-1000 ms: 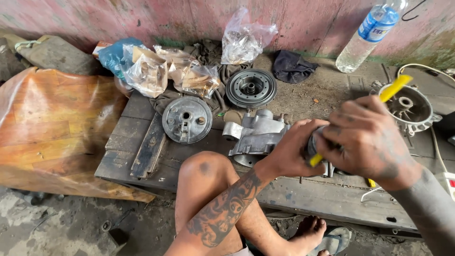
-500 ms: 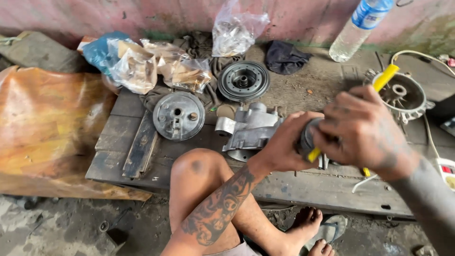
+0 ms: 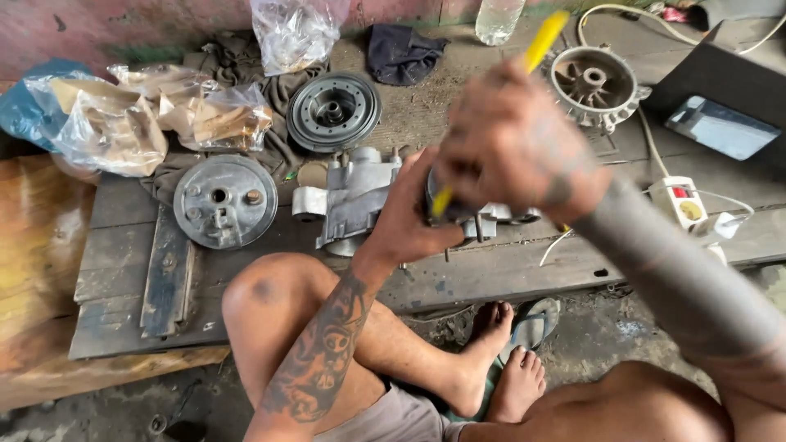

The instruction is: The person sits on a low bench and scrubs a cylindrical metal part with a yellow brush. They rotate the part to clean different sides and then place it down to pick up a larger, irregularly shaped metal component, continuing to scrub it with the brush.

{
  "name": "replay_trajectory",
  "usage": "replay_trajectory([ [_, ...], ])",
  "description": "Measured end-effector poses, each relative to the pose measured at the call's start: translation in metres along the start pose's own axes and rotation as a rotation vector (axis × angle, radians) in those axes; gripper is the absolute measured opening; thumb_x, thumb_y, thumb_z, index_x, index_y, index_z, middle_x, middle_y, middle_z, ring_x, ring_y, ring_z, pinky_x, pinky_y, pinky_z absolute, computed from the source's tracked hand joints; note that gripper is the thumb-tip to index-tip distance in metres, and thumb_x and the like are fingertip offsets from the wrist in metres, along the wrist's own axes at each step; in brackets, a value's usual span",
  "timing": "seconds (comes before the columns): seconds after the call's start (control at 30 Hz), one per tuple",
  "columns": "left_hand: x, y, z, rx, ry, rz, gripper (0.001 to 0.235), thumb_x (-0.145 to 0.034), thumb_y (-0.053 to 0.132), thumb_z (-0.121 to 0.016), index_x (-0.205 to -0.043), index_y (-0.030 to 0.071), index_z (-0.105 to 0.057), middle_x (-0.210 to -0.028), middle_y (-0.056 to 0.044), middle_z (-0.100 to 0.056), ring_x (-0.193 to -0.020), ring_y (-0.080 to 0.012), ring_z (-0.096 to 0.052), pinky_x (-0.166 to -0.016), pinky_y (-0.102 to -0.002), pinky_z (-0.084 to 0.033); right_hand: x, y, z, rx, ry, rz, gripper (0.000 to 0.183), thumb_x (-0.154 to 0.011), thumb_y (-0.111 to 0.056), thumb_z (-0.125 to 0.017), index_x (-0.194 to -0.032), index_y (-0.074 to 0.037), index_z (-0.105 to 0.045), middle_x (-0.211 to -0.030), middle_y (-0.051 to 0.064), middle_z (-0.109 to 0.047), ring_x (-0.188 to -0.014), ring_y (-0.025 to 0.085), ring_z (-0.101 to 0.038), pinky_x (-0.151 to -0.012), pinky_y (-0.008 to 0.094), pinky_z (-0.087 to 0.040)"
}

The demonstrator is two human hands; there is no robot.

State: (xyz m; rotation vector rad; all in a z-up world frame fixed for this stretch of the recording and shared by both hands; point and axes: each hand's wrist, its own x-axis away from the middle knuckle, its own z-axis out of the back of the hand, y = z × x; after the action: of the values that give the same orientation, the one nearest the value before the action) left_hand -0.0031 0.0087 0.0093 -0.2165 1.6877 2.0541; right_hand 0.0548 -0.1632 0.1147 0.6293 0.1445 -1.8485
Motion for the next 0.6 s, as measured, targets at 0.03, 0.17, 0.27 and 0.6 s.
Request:
replay_trajectory([
  [0.03, 0.003, -0.001, 0.0, -0.004, 0.0, 0.01, 0.066, -0.064, 0.02, -0.072, -0.127, 0.014, -0.055, -0.114, -0.012, -0.057, -0.106, -0.0253, -0.051, -0.09, -0.037, -0.046, 0.002, 0.003, -0.002, -0.01, 0.003, -0.002, 0.034, -0.098, -0.015, -0.066, -0.064, -0.02, -0.061, -0.065, -0.004, -0.053, -0.071, 0.023, -0.049, -0.09, 0.041, -0.04],
  [0.17, -0.001, -0.015, -0.004, -0.008, 0.005, -0.096, 0.047, -0.068, 0.029, -0.072, -0.108, 0.018, -0.05, -0.105, -0.005, -0.056, -0.108, -0.0237, -0.046, -0.09, -0.041, -0.039, -0.01, -0.004, 0.005, 0.149, 0.028, -0.064, 0.034, -0.098, -0.02, -0.068, -0.065, -0.019, -0.061, -0.07, -0.005, -0.061, -0.072, 0.02, -0.052, -0.087, 0.039, -0.036],
  [0.27, 0.0, -0.004, -0.001, -0.033, 0.0, -0.077, 0.042, -0.067, 0.029, -0.07, -0.102, 0.015, -0.051, -0.098, -0.005, -0.051, -0.102, -0.0222, -0.044, -0.086, -0.038, -0.039, -0.007, 0.006, 0.002, 0.188, 0.068, -0.037, 0.037, -0.099, -0.021, -0.07, -0.064, -0.016, -0.061, -0.071, -0.006, -0.062, -0.073, 0.02, -0.051, -0.086, 0.038, -0.037],
  [0.6, 0.005, -0.01, -0.005, -0.006, -0.021, -0.032, 0.074, -0.069, 0.027, -0.072, -0.139, 0.012, -0.052, -0.13, -0.009, -0.065, -0.122, -0.0319, -0.053, -0.112, -0.05, -0.04, -0.011, -0.001, 0.001, 0.174, 0.05, -0.118, 0.034, -0.093, -0.016, -0.062, -0.06, -0.026, -0.062, -0.061, -0.007, -0.061, -0.065, 0.021, -0.051, -0.098, 0.04, -0.038],
])
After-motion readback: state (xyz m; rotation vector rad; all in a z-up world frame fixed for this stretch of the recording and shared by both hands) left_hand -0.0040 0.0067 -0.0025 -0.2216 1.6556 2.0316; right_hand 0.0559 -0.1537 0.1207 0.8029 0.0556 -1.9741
